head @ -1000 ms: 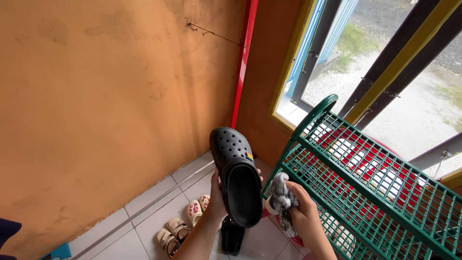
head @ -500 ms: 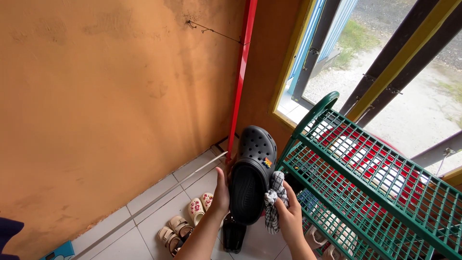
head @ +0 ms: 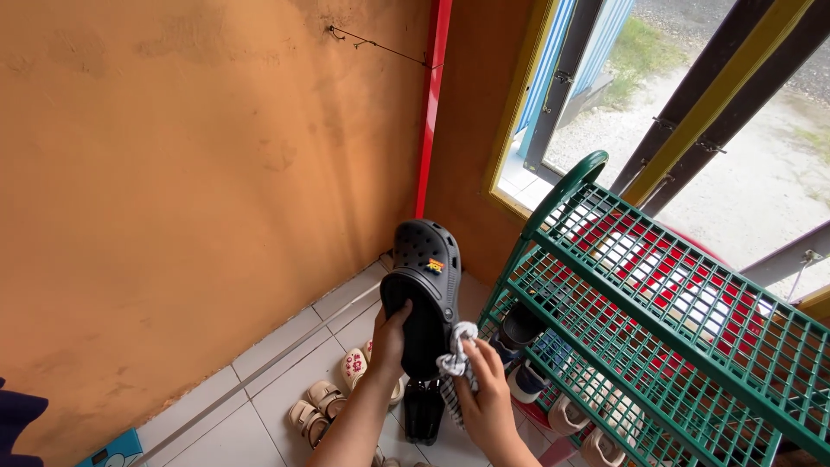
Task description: Cleaning a pair of black clogs with a cloth.
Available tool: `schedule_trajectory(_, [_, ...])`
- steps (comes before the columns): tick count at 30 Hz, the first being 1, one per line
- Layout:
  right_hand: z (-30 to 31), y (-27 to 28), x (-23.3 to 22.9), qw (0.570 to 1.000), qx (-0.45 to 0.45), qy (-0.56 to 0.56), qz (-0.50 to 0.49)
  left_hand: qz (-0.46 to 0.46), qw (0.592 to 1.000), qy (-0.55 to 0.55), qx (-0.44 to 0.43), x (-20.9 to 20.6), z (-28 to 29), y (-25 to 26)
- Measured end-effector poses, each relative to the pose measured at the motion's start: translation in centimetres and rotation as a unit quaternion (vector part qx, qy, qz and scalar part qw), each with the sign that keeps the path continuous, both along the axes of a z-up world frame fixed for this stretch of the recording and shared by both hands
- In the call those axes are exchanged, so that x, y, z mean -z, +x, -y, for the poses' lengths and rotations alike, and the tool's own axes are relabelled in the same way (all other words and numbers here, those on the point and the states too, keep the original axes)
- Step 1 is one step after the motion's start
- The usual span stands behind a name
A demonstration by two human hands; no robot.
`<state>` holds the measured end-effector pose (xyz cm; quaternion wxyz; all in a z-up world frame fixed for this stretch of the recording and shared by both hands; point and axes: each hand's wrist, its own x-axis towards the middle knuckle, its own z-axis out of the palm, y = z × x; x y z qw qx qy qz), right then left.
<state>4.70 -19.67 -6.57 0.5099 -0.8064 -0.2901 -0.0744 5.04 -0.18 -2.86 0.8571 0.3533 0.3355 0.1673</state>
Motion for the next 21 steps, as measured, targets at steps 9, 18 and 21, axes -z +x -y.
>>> schedule_trajectory(9, [3.9, 2.3, -7.7, 0.94, -0.185, -0.136, -0.252, 0.041, 0.995, -0.086, -0.02, 3.8, -1.1, 0.3])
schedule_trajectory(18, [2.4, 8.6, -11.0, 0.999, 0.013, -0.041, -0.001, 0.078, 0.992, 0.006, 0.102, 5.3, 0.5, 0.0])
schedule_trajectory(21, [1.2, 9.1, -9.9, 0.997, -0.006, -0.066, 0.043, 0.02, 0.991, 0.035, 0.129, 5.5, 0.6, 0.0])
